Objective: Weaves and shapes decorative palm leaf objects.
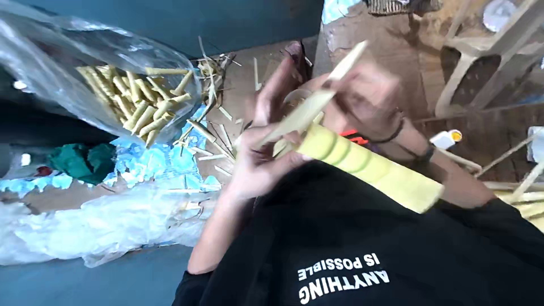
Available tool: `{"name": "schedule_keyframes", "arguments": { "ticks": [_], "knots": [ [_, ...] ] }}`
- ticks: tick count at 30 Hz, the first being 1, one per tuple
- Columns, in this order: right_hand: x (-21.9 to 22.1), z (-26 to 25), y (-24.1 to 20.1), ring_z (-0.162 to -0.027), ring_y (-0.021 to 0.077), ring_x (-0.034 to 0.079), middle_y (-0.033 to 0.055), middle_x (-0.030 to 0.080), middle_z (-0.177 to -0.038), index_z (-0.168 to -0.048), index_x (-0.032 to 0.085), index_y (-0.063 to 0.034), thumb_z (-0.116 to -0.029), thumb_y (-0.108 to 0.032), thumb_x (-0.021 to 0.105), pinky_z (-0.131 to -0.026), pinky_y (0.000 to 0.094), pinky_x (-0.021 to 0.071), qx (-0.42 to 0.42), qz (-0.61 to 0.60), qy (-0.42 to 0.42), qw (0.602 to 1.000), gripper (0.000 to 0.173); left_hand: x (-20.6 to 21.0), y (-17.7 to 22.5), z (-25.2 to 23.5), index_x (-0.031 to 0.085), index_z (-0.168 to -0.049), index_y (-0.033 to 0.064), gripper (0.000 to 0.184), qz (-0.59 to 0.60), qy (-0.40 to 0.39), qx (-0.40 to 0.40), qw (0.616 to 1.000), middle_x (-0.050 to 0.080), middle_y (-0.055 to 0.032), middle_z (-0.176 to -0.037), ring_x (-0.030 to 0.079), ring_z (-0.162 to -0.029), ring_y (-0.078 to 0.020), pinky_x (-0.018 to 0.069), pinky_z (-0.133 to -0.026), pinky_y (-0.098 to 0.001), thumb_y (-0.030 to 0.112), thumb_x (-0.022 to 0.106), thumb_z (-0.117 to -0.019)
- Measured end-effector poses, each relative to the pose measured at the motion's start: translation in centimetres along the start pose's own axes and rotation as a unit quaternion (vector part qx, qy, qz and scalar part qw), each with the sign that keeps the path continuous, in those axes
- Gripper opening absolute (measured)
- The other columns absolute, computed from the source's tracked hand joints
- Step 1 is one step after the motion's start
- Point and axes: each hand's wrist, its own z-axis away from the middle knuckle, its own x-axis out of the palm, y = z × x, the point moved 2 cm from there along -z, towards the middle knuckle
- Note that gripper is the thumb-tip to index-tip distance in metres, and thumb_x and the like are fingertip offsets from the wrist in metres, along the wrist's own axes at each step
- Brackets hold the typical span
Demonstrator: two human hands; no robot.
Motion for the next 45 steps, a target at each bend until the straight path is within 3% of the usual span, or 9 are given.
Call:
{"name": "schedule_keyframes", "arguments": {
  "ticks": [4,9,12,17,22,24,40,43,45],
  "knots": [
    [3.7,-1.9,-3.7,-0.084,0.0092,0.064,0.0127,0.069,-0.097,-0.112,0.071,0.0073,-0.0954,-0.001,0.064,-0.078,0.0207,0.0530,-0.097,-0.298,-0.061,0.948,0.020,-1.6,2.3,1.5,0.069,-0.097,0.0095,0.009,-0.011,0.048,0.021,0.999,0.070,0.0024,-0.106,0.066,-0.102,-0.0064,0.0578,-0.087,-0.0253,0.018,0.069,-0.0974],
    [3.3,-2.1,-3.1,-0.101,0.0158,0.071,0.0049,0.068,-0.128,-0.150,0.051,-0.0167,-0.1018,-0.055,0.054,-0.081,0.0313,0.0636,0.050,-0.609,-0.306,0.730,0.061,-4.0,2.6,3.3,0.069,-0.101,0.0022,0.007,-0.140,0.105,-0.057,0.983,0.066,-0.0030,-0.101,0.065,-0.089,-0.0053,0.0581,-0.077,-0.0226,0.005,0.065,-0.0956],
    [3.4,-0.8,-4.3,-0.081,0.0111,0.071,0.0050,0.066,-0.129,-0.162,0.027,-0.0322,-0.1055,-0.030,0.058,-0.067,0.0238,0.0622,0.090,-0.635,-0.392,0.659,0.065,-4.2,1.9,3.4,0.070,-0.104,0.0011,0.010,-0.153,0.085,-0.090,0.980,0.067,-0.0042,-0.104,0.065,-0.090,-0.0058,0.0572,-0.079,-0.0232,0.005,0.062,-0.0980],
    [0.4,-1.8,-4.4,-0.072,0.0049,0.064,-0.0003,0.066,-0.109,-0.159,0.035,-0.0354,-0.1059,-0.030,0.056,-0.059,0.0177,0.0570,0.064,-0.527,-0.246,0.811,0.057,-4.4,1.8,3.6,0.040,-0.149,0.0139,0.047,-0.080,0.107,-0.099,0.986,0.066,-0.0024,-0.114,0.064,-0.071,-0.0041,0.0578,-0.062,-0.0210,0.004,0.051,-0.1049],
    [0.7,-3.1,-4.3,-0.090,0.0176,0.065,0.0148,0.062,-0.123,-0.159,0.038,-0.0125,-0.1037,-0.022,0.054,-0.074,0.0357,0.0564,-0.035,-0.115,-0.066,0.991,0.059,-4.2,2.3,3.5,0.020,-0.158,0.0233,0.080,-0.010,0.097,-0.142,0.985,0.069,-0.0040,-0.098,0.060,-0.057,-0.0066,0.0538,-0.052,-0.0193,-0.001,0.063,-0.0961],
    [2.4,-2.2,-4.7,-0.089,0.0313,0.066,0.0230,0.060,-0.119,-0.154,0.049,-0.0195,-0.1043,-0.021,0.053,-0.067,0.0457,0.0561,-0.102,-0.017,-0.043,0.994,0.050,-4.0,2.4,3.5,0.021,-0.158,0.0232,0.080,-0.013,0.095,-0.151,0.984,0.072,-0.0046,-0.101,0.061,-0.056,-0.0067,0.0529,-0.050,-0.0190,0.000,0.064,-0.0952],
    [2.3,-1.7,-5.1,-0.089,0.0309,0.067,0.0231,0.059,-0.123,-0.152,0.052,-0.0294,-0.1034,-0.016,0.050,-0.060,0.0401,0.0555,-0.149,-0.004,-0.090,0.985,0.051,-3.2,2.7,3.1,0.032,-0.149,0.0172,0.067,-0.043,0.079,-0.165,0.982,0.070,-0.0036,-0.078,0.060,-0.051,-0.0060,0.0484,-0.045,-0.0169,0.009,0.071,-0.0952],
    [1.5,-1.7,-4.9,-0.104,0.0137,0.062,0.0078,0.060,-0.123,-0.154,0.050,-0.0244,-0.1031,-0.024,0.055,-0.082,0.0281,0.0559,-0.100,-0.150,-0.158,0.971,0.051,-3.1,2.7,3.0,0.035,-0.144,0.0128,0.052,-0.032,0.076,-0.144,0.986,0.070,-0.0047,-0.081,0.064,-0.055,-0.0094,0.0541,-0.048,-0.0209,0.007,0.062,-0.1005],
    [0.9,-1.5,-4.9,-0.080,-0.0017,0.063,-0.0033,0.067,-0.109,-0.157,0.044,-0.0260,-0.1022,-0.026,0.062,-0.068,0.0141,0.0565,-0.015,-0.366,-0.260,0.894,0.058,-3.1,2.8,3.0,0.047,-0.134,0.0075,0.039,-0.078,0.083,-0.122,0.986,0.071,-0.0046,-0.084,0.068,-0.063,-0.0112,0.0601,-0.055,-0.0250,0.007,0.065,-0.0992]
  ]
}}
